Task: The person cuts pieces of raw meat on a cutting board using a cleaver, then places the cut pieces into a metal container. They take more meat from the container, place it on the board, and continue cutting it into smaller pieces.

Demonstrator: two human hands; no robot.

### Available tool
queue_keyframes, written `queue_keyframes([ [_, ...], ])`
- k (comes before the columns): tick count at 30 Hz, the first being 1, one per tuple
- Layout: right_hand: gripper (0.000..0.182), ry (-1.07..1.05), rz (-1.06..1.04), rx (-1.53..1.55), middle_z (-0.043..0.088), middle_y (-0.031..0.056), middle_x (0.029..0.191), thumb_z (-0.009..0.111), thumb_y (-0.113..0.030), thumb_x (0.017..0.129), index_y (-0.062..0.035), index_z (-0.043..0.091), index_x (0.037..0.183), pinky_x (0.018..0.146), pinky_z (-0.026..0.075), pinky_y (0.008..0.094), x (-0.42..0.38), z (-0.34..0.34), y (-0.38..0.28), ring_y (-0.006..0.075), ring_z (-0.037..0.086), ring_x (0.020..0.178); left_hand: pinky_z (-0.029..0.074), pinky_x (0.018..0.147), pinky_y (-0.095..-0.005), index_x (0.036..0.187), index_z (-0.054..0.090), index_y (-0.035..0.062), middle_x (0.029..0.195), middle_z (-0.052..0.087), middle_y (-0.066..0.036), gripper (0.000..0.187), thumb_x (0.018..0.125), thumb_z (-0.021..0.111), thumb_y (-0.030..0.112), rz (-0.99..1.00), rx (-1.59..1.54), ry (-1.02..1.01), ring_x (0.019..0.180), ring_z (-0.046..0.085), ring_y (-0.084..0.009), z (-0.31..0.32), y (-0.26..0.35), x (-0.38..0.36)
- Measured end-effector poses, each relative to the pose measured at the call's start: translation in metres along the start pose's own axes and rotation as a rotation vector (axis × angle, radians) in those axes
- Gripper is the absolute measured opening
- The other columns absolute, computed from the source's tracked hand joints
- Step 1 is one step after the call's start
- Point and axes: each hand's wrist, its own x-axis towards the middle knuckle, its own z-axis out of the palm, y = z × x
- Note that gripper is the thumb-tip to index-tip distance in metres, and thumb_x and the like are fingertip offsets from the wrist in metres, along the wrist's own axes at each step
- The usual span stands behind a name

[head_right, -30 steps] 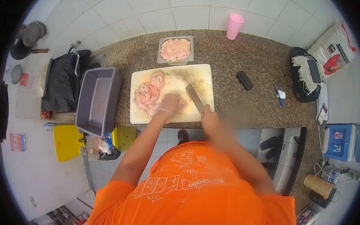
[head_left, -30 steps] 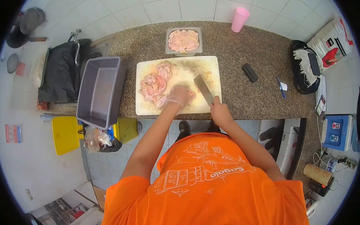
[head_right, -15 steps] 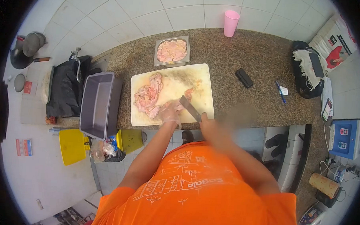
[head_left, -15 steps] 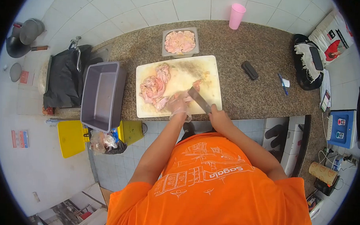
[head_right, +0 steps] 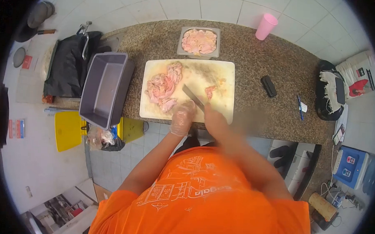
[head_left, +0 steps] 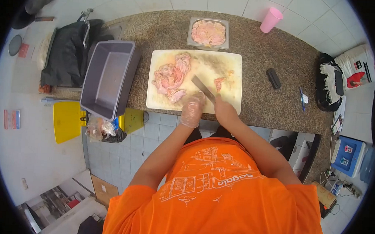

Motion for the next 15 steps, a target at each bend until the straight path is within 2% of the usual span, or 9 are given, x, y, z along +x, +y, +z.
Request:
queue_keyframes([
  [2, 0.021, 0.034, -0.055, 0.011, 0.069, 0.0305, 0.082, 0.053, -0.018, 0.104, -0.0004, 0.048, 0.115, 0.071, 0.053, 0.0628, 0.044, 0.017, -0.01, 0.0533, 0.069, 0.081, 0.056, 0.073, -0.049, 0.092, 0.072, 0.002, 0.089, 0.072, -0.021, 0.011, 0.093, 0.068, 0.013, 0.062, 0.002, -0.087, 0.081, 0.068, -0.0435, -0.014, 0.008, 0.006],
  [5, 0.023, -0.037, 0.004, -0.017, 0.069, 0.0315, 0.082, 0.054, -0.019, 0.104, -0.0001, 0.047, 0.116, 0.072, 0.054, 0.0628, 0.054, 0.011, -0.022, 0.0541, 0.069, 0.082, 0.055, 0.066, -0.0424, 0.094, 0.073, 0.002, 0.079, 0.071, -0.016, 0.012, 0.095, 0.068, 0.013, 0.066, -0.06, -0.059, 0.07, 0.068, -0.0353, -0.024, 0.004, 0.015],
  [8, 0.025, -0.022, -0.017, -0.02, 0.072, 0.0267, 0.087, 0.046, -0.014, 0.106, -0.0031, 0.05, 0.128, 0.073, 0.058, 0.0581, -0.004, 0.006, 0.014, 0.0493, 0.072, 0.084, 0.052, 0.059, -0.0363, 0.096, 0.071, 0.0015, 0.071, 0.066, -0.008, 0.014, 0.099, 0.067, 0.014, -0.663, -0.761, 0.012, 0.061, 0.064, -0.0219, -0.026, -0.029, 0.015],
  [9, 0.025, -0.1, 0.086, -0.064, 0.073, 0.0262, 0.088, 0.045, -0.017, 0.107, -0.0038, 0.051, 0.129, 0.073, 0.057, 0.0582, -0.023, -0.002, 0.022, 0.0488, 0.072, 0.084, 0.049, 0.056, -0.0302, 0.097, 0.072, 0.0027, 0.07, 0.063, -0.002, 0.015, 0.103, 0.065, 0.014, -0.877, -0.954, -0.011, 0.06, 0.06, -0.0127, -0.044, -0.027, 0.02],
  [10, 0.026, -0.181, 0.188, -0.107, 0.073, 0.0257, 0.089, 0.044, -0.02, 0.109, -0.0044, 0.051, 0.129, 0.073, 0.057, 0.0583, -0.038, -0.012, 0.025, 0.0482, 0.072, 0.083, 0.049, 0.056, -0.0297, 0.101, 0.072, 0.0027, 0.072, 0.063, -0.001, 0.011, 0.101, 0.067, 0.012, -0.897, -1.01, -0.084, 0.061, 0.059, -0.0124, -0.055, -0.03, 0.024],
  [12, 0.026, -0.143, 0.181, -0.126, 0.073, 0.0252, 0.088, 0.044, -0.024, 0.111, -0.0047, 0.051, 0.127, 0.072, 0.056, 0.0591, -0.053, -0.018, 0.031, 0.0476, 0.072, 0.082, 0.049, 0.056, -0.0286, 0.108, 0.073, 0.0027, 0.076, 0.063, 0.0, 0.012, 0.098, 0.072, 0.009, -0.94, -1.114, -0.232, 0.063, 0.059, -0.0119, -0.071, -0.03, 0.029],
  [15, 0.027, -0.043, 0.196, -0.075, 0.073, 0.0249, 0.086, 0.045, -0.029, 0.111, -0.0051, 0.051, 0.122, 0.071, 0.055, 0.0601, -0.054, -0.024, 0.031, 0.0476, 0.072, 0.08, 0.055, 0.06, -0.0292, 0.109, 0.072, 0.0027, 0.077, 0.064, -0.002, 0.014, 0.097, 0.073, 0.011, -0.981, -1.2, -0.353, 0.064, 0.063, -0.0144, -0.069, 0.017, 0.053],
])
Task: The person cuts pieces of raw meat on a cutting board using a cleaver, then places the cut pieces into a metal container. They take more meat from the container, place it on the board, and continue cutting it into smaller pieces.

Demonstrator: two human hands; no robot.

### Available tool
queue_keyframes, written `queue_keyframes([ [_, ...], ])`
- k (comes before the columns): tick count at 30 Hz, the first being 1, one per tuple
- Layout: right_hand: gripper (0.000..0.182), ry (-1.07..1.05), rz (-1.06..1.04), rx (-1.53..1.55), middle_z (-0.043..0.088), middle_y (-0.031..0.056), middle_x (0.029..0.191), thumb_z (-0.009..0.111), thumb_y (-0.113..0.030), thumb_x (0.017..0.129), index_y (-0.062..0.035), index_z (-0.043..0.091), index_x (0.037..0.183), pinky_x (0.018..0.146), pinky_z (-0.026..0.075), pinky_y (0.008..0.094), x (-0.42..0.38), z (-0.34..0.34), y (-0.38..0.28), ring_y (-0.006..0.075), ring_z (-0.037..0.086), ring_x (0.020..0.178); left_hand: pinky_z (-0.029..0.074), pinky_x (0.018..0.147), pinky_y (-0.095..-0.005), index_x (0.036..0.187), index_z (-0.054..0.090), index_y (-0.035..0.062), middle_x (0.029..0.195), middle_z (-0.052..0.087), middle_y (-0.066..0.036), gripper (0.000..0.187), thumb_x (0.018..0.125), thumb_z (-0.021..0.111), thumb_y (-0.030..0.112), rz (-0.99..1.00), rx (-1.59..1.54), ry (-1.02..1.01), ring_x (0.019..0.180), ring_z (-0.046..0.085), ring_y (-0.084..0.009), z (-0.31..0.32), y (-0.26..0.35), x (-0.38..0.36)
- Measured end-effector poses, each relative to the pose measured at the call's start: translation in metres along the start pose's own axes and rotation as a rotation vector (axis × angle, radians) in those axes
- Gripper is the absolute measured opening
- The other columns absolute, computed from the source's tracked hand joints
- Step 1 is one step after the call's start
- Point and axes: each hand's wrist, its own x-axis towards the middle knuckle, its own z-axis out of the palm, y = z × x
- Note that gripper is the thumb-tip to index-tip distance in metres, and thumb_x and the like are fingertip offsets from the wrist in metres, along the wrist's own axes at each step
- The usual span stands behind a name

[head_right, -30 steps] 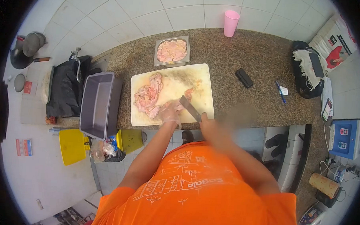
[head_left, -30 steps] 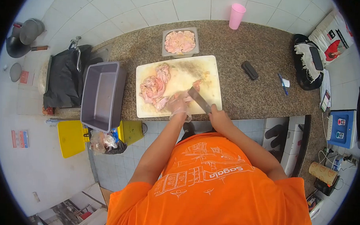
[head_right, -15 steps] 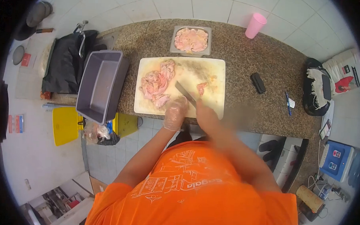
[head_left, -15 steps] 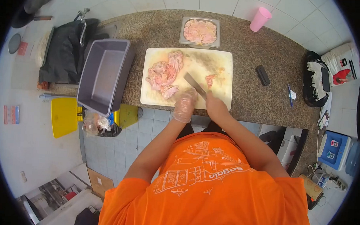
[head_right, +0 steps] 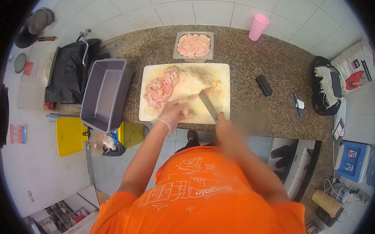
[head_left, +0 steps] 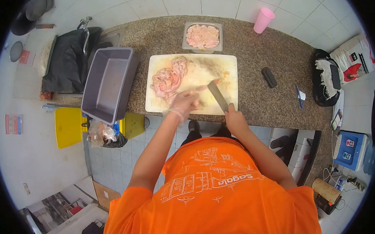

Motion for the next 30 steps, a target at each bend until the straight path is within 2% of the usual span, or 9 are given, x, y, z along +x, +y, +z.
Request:
queue_keyframes([
  [4, 0.026, 0.163, -0.03, 0.105, 0.073, 0.0246, 0.084, 0.047, -0.03, 0.111, -0.0052, 0.051, 0.117, 0.07, 0.055, 0.0609, -0.008, -0.004, -0.004, 0.048, 0.072, 0.078, 0.062, 0.067, -0.0325, 0.105, 0.071, 0.0015, 0.082, 0.07, -0.007, 0.017, 0.097, 0.075, 0.015, -0.113, -0.05, 0.04, 0.069, 0.069, -0.0169, 0.033, -0.002, 0.014],
  [6, 0.026, 0.036, -0.012, 0.049, 0.072, 0.0245, 0.083, 0.046, -0.03, 0.111, -0.0049, 0.05, 0.118, 0.071, 0.055, 0.0604, -0.012, -0.003, -0.009, 0.0478, 0.072, 0.08, 0.062, 0.064, -0.0322, 0.104, 0.072, 0.0013, 0.083, 0.072, -0.008, 0.018, 0.096, 0.076, 0.017, -0.176, 0.081, 0.029, 0.068, 0.07, -0.0166, 0.025, -0.02, 0.037],
  [9, 0.023, -0.025, -0.063, 0.03, 0.07, 0.0273, 0.08, 0.05, -0.027, 0.109, -0.0043, 0.049, 0.116, 0.072, 0.054, 0.062, -0.011, 0.009, 0.006, 0.0505, 0.071, 0.081, 0.055, 0.047, -0.0312, 0.101, 0.074, 0.0001, 0.078, 0.076, -0.012, 0.018, 0.097, 0.075, 0.017, -0.058, 0.192, 0.204, 0.06, 0.071, -0.0175, 0.022, -0.035, 0.035],
  [11, 0.024, 0.036, -0.109, 0.051, 0.066, 0.0321, 0.073, 0.059, -0.021, 0.104, -0.0027, 0.045, 0.111, 0.066, 0.052, 0.0649, -0.011, 0.005, 0.009, 0.0565, 0.067, 0.074, 0.055, 0.046, -0.0314, 0.099, 0.074, 0.0002, 0.072, 0.074, -0.012, 0.017, 0.097, 0.074, 0.017, 0.001, 0.431, 0.277, 0.056, 0.07, -0.0179, 0.008, -0.034, 0.027],
  [15, 0.022, -0.001, -0.036, 0.04, 0.068, 0.0292, 0.077, 0.054, -0.024, 0.107, -0.0033, 0.047, 0.113, 0.068, 0.053, 0.0623, -0.011, 0.0, -0.005, 0.0523, 0.068, 0.077, 0.058, 0.05, -0.032, 0.108, 0.072, 0.0013, 0.076, 0.074, -0.011, 0.018, 0.1, 0.072, 0.017, 0.131, 0.522, 0.245, 0.061, 0.072, -0.0183, -0.003, -0.036, 0.019],
  [18, 0.026, 0.033, -0.003, 0.066, 0.071, 0.0232, 0.084, 0.045, -0.031, 0.112, -0.0057, 0.051, 0.117, 0.073, 0.053, 0.0586, -0.01, -0.009, -0.004, 0.0454, 0.071, 0.081, 0.057, 0.06, -0.0294, 0.124, 0.064, 0.0047, 0.094, 0.075, -0.011, 0.03, 0.1, 0.073, 0.019, -0.064, -0.163, 0.173, 0.074, 0.073, -0.0194, 0.021, -0.022, 0.009],
  [21, 0.027, 0.097, -0.038, 0.116, 0.07, 0.022, 0.082, 0.047, -0.033, 0.111, -0.0065, 0.051, 0.115, 0.072, 0.053, 0.0579, -0.008, -0.01, -0.001, 0.0452, 0.071, 0.081, 0.058, 0.067, -0.0295, 0.134, 0.056, 0.003, 0.107, 0.075, -0.013, 0.038, 0.101, 0.07, 0.017, -0.096, -0.441, 0.088, 0.087, 0.075, -0.0208, 0.04, -0.017, 0.01],
  [24, 0.028, 0.042, -0.056, 0.044, 0.07, 0.0217, 0.081, 0.048, -0.034, 0.111, -0.0065, 0.052, 0.114, 0.072, 0.053, 0.0576, -0.005, 0.006, 0.004, 0.044, 0.071, 0.08, 0.059, 0.064, -0.0334, 0.122, 0.066, 0.0015, 0.098, 0.077, -0.01, 0.031, 0.1, 0.072, 0.023, -0.098, -0.353, 0.236, 0.077, 0.075, -0.0246, 0.033, -0.049, 0.037],
  [30, 0.023, -0.011, -0.091, 0.017, 0.068, 0.031, 0.077, 0.056, -0.021, 0.106, -0.0026, 0.043, 0.11, 0.067, 0.053, 0.0652, -0.009, 0.002, -0.002, 0.0557, 0.067, 0.075, 0.057, 0.065, -0.0475, 0.102, 0.075, 0.0008, 0.067, 0.069, -0.019, 0.03, 0.094, 0.076, 0.03, 0.29, 0.898, 0.463, 0.066, 0.071, -0.0386, 0.018, -0.037, 0.0],
])
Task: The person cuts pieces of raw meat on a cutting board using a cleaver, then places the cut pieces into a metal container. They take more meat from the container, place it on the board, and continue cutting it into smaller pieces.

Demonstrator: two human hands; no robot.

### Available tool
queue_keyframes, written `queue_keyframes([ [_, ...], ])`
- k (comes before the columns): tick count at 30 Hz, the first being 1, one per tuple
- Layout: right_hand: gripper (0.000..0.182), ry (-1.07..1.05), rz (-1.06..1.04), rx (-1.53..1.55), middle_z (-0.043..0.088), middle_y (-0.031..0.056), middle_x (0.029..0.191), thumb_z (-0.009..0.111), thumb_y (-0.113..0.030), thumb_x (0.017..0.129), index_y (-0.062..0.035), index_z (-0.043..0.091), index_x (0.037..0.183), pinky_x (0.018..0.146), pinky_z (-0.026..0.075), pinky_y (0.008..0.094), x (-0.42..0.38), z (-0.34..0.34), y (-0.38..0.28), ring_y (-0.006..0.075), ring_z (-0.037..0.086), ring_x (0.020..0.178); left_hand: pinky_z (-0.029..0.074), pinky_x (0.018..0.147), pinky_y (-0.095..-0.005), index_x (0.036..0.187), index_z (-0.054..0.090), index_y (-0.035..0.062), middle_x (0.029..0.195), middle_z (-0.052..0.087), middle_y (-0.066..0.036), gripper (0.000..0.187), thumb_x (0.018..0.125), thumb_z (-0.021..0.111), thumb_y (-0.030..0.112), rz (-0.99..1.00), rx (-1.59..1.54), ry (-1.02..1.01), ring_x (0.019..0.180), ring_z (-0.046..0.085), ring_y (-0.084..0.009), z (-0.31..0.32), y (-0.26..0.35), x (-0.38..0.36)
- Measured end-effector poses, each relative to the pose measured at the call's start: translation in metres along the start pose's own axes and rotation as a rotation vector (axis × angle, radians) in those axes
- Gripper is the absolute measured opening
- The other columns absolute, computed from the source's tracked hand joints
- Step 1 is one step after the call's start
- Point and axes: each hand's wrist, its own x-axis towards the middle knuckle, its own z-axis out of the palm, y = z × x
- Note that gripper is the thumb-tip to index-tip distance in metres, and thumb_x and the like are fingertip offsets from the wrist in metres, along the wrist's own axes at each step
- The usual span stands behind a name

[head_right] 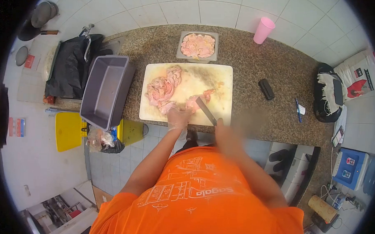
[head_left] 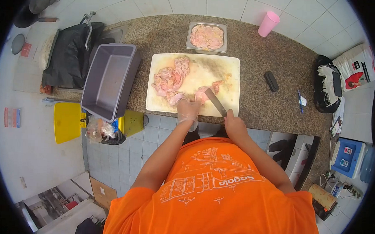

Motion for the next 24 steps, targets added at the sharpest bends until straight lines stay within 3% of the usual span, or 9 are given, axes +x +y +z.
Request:
queue_keyframes([
  [3, 0.021, 0.011, -0.029, 0.021, 0.068, 0.0314, 0.078, 0.055, -0.019, 0.105, -0.0026, 0.044, 0.11, 0.068, 0.054, 0.0651, 0.002, 0.012, 0.003, 0.0551, 0.068, 0.076, 0.056, 0.069, -0.0504, 0.106, 0.075, 0.0008, 0.077, 0.071, -0.022, 0.029, 0.093, 0.075, 0.027, 0.229, 0.118, 0.044, 0.07, 0.069, -0.0428, 0.004, -0.015, 0.001],
  [6, 0.02, -0.009, -0.021, 0.075, 0.068, 0.0321, 0.079, 0.055, -0.018, 0.104, -0.0018, 0.045, 0.112, 0.068, 0.054, 0.0641, 0.014, 0.034, 0.008, 0.0546, 0.069, 0.078, 0.056, 0.072, -0.0506, 0.105, 0.075, 0.003, 0.084, 0.074, -0.019, 0.026, 0.097, 0.07, 0.027, 0.587, 0.176, 0.178, 0.079, 0.071, -0.0418, 0.005, -0.021, -0.008],
  [8, 0.02, -0.017, -0.038, 0.029, 0.068, 0.0328, 0.081, 0.054, -0.016, 0.104, -0.0008, 0.046, 0.114, 0.068, 0.054, 0.0634, 0.043, 0.029, -0.018, 0.0541, 0.069, 0.078, 0.055, 0.074, -0.0502, 0.1, 0.076, 0.0036, 0.088, 0.073, -0.021, 0.025, 0.1, 0.067, 0.027, 0.623, 0.154, 0.145, 0.083, 0.07, -0.0415, 0.018, -0.038, -0.004],
  [10, 0.021, 0.135, -0.216, 0.095, 0.069, 0.0332, 0.084, 0.052, -0.013, 0.102, 0.0009, 0.048, 0.116, 0.071, 0.054, 0.0635, 0.078, 0.028, -0.045, 0.0537, 0.07, 0.081, 0.055, 0.074, -0.0491, 0.097, 0.076, 0.0041, 0.089, 0.072, -0.022, 0.027, 0.101, 0.066, 0.029, 0.621, 0.126, 0.12, 0.083, 0.07, -0.0405, 0.02, -0.039, -0.002],
  [12, 0.021, 0.089, -0.194, 0.106, 0.069, 0.0333, 0.086, 0.053, -0.014, 0.102, 0.0012, 0.048, 0.116, 0.072, 0.054, 0.0642, 0.099, 0.031, -0.055, 0.0538, 0.07, 0.082, 0.055, 0.072, -0.0474, 0.095, 0.076, 0.0046, 0.086, 0.072, -0.021, 0.028, 0.1, 0.067, 0.03, 0.58, 0.099, 0.097, 0.08, 0.071, -0.0388, 0.01, -0.028, -0.006],
  [16, 0.023, -0.043, -0.072, 0.12, 0.069, 0.0339, 0.087, 0.054, -0.018, 0.103, 0.0008, 0.048, 0.116, 0.073, 0.053, 0.065, 0.054, 0.028, -0.02, 0.0544, 0.069, 0.082, 0.053, 0.071, -0.0437, 0.092, 0.076, 0.0034, 0.08, 0.071, -0.018, 0.025, 0.095, 0.073, 0.028, 0.291, -0.255, 0.068, 0.075, 0.07, -0.0353, -0.013, -0.025, 0.004],
  [18, 0.023, -0.112, 0.057, 0.011, 0.071, 0.0264, 0.09, 0.046, -0.025, 0.11, -0.0024, 0.051, 0.114, 0.076, 0.052, 0.0616, 0.003, 0.005, -0.007, 0.0479, 0.071, 0.084, 0.052, 0.071, -0.0437, 0.09, 0.075, 0.0019, 0.076, 0.07, -0.017, 0.024, 0.092, 0.073, 0.026, 0.041, -0.481, 0.003, 0.071, 0.066, -0.0359, -0.016, -0.031, 0.013],
  [21, 0.027, -0.096, -0.052, -0.019, 0.071, 0.0265, 0.093, 0.045, -0.029, 0.112, -0.0028, 0.051, 0.114, 0.079, 0.051, 0.061, -0.022, -0.004, 0.02, 0.0463, 0.071, 0.087, 0.054, 0.075, -0.0445, 0.096, 0.075, 0.001, 0.087, 0.072, -0.021, 0.025, 0.089, 0.077, 0.025, 0.286, -0.202, 0.026, 0.079, 0.068, -0.0366, -0.014, -0.022, 0.02],
  [24, 0.028, 0.057, 0.023, 0.003, 0.071, 0.027, 0.097, 0.045, -0.029, 0.112, -0.003, 0.052, 0.117, 0.08, 0.052, 0.0601, -0.005, -0.019, 0.025, 0.0459, 0.07, 0.089, 0.056, 0.076, -0.044, 0.103, 0.074, 0.0004, 0.103, 0.072, -0.024, 0.028, 0.087, 0.079, 0.023, 0.57, 0.196, 0.083, 0.088, 0.068, -0.0373, -0.006, 0.007, 0.023],
])
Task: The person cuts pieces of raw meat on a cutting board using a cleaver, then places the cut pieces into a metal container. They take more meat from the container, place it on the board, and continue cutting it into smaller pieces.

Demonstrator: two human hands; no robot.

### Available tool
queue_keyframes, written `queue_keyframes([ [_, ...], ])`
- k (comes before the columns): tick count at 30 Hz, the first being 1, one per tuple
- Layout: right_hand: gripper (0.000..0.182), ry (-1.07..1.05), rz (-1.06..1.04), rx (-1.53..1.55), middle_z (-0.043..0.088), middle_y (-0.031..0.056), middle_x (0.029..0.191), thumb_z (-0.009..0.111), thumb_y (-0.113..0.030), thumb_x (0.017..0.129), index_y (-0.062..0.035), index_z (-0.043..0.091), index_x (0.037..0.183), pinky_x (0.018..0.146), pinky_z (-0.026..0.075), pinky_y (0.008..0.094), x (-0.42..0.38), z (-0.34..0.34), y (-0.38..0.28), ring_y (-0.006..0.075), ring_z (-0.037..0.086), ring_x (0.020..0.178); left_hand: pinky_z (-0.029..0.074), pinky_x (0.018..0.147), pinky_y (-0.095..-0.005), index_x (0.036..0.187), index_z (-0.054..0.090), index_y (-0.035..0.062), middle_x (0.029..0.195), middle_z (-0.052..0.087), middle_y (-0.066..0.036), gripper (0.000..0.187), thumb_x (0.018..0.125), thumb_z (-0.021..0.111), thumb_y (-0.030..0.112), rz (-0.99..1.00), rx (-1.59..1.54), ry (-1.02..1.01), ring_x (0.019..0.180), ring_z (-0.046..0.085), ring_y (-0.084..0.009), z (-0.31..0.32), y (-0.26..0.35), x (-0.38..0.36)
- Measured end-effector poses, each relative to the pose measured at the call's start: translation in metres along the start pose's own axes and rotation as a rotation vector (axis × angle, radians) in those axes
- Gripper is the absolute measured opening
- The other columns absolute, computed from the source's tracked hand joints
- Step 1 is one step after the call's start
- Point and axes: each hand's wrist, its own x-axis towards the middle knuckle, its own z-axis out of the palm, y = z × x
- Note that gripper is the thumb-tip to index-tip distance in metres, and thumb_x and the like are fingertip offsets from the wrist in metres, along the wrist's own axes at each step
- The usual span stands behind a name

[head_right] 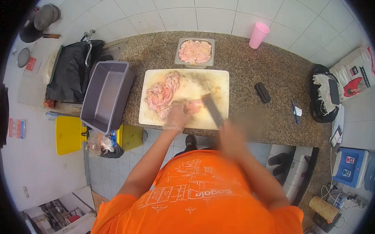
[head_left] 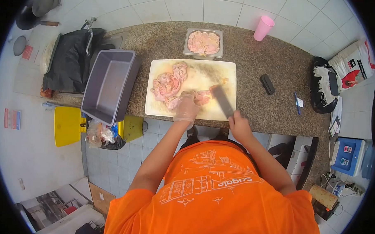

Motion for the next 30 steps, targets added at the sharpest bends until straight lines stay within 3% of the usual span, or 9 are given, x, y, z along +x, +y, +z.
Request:
queue_keyframes([
  [3, 0.025, 0.132, 0.044, 0.094, 0.067, 0.035, 0.08, 0.06, -0.018, 0.103, 0.0017, 0.05, 0.115, 0.07, 0.052, 0.0641, 0.037, 0.012, 0.012, 0.0573, 0.066, 0.08, 0.058, 0.073, -0.0401, 0.106, 0.072, 0.0001, 0.113, 0.069, -0.023, 0.026, 0.087, 0.08, 0.016, 0.129, 0.025, 0.061, 0.093, 0.07, -0.0286, 0.021, -0.005, 0.007],
  [7, 0.026, 0.011, -0.033, 0.192, 0.068, 0.0355, 0.083, 0.059, -0.019, 0.102, 0.0028, 0.052, 0.114, 0.076, 0.053, 0.063, 0.044, 0.044, 0.003, 0.057, 0.067, 0.084, 0.057, 0.083, -0.0405, 0.11, 0.073, 0.0022, 0.103, 0.074, -0.019, 0.031, 0.085, 0.083, 0.016, -0.169, -0.445, -0.107, 0.096, 0.073, -0.0303, 0.014, 0.023, 0.012],
  [9, 0.03, -0.035, -0.063, 0.266, 0.07, 0.0325, 0.09, 0.06, -0.022, 0.102, 0.0017, 0.055, 0.12, 0.075, 0.055, 0.0564, 0.044, 0.042, 0.005, 0.0525, 0.069, 0.081, 0.058, 0.082, -0.0364, 0.112, 0.073, 0.0011, 0.102, 0.076, -0.015, 0.029, 0.087, 0.083, 0.012, -0.276, -0.462, -0.174, 0.093, 0.074, -0.0218, 0.016, 0.023, 0.01],
  [12, 0.037, -0.079, -0.07, 0.383, 0.072, 0.0291, 0.095, 0.061, -0.023, 0.102, -0.0003, 0.057, 0.131, 0.076, 0.056, 0.0499, 0.055, 0.029, 0.012, 0.0466, 0.071, 0.081, 0.056, 0.073, -0.0283, 0.092, 0.073, 0.0018, 0.082, 0.074, -0.003, 0.014, 0.086, 0.084, 0.006, -0.285, -0.94, 0.025, 0.075, 0.066, -0.0098, 0.06, 0.0, 0.014],
  [15, 0.044, -0.093, -0.005, 0.524, 0.073, 0.0265, 0.098, 0.061, -0.023, 0.102, -0.0023, 0.056, 0.14, 0.078, 0.056, 0.0471, 0.067, -0.034, -0.031, 0.0409, 0.072, 0.085, 0.054, 0.072, -0.029, 0.089, 0.071, 0.0022, 0.083, 0.073, -0.004, 0.017, 0.089, 0.084, 0.013, -0.191, -0.857, 0.012, 0.074, 0.062, -0.0084, 0.008, 0.034, 0.067],
  [19, 0.045, 0.174, -0.242, 0.243, 0.072, 0.0296, 0.108, 0.058, -0.026, 0.103, -0.006, 0.052, 0.143, 0.078, 0.058, 0.0516, 0.181, -0.075, -0.039, 0.0444, 0.073, 0.091, 0.053, 0.073, -0.0344, 0.085, 0.071, 0.0016, 0.078, 0.067, -0.007, 0.04, 0.095, 0.077, 0.04, -0.036, -0.39, 0.113, 0.073, 0.058, -0.014, -0.042, 0.057, 0.182],
  [22, 0.051, 0.24, -0.29, -0.142, 0.071, 0.027, 0.103, 0.057, -0.015, 0.1, -0.0086, 0.049, 0.15, 0.074, 0.06, 0.0501, 0.217, -0.093, -0.058, 0.0413, 0.075, 0.086, 0.055, 0.075, -0.0389, 0.086, 0.074, 0.0024, 0.081, 0.071, -0.013, 0.038, 0.096, 0.071, 0.039, -0.198, -0.523, -0.156, 0.077, 0.066, -0.0206, -0.049, 0.043, 0.234],
  [28, 0.057, 0.257, -0.303, -0.377, 0.068, 0.0206, 0.098, 0.056, -0.008, 0.097, -0.0132, 0.05, 0.153, 0.073, 0.061, 0.0504, 0.183, -0.082, -0.023, 0.0395, 0.074, 0.086, 0.055, 0.092, -0.0463, 0.104, 0.078, 0.0032, 0.105, 0.077, -0.02, 0.032, 0.094, 0.068, 0.032, -0.055, 0.124, -0.197, 0.1, 0.072, -0.037, -0.083, 0.055, 0.188],
  [30, 0.057, 0.221, -0.25, -0.362, 0.068, 0.0203, 0.098, 0.057, -0.009, 0.097, -0.0139, 0.05, 0.154, 0.074, 0.06, 0.05, 0.148, -0.101, -0.018, 0.0392, 0.073, 0.087, 0.057, 0.087, -0.044, 0.104, 0.077, 0.0019, 0.1, 0.076, -0.022, 0.035, 0.091, 0.075, 0.034, 0.235, -0.049, -0.345, 0.098, 0.074, -0.0359, -0.041, 0.009, 0.137],
])
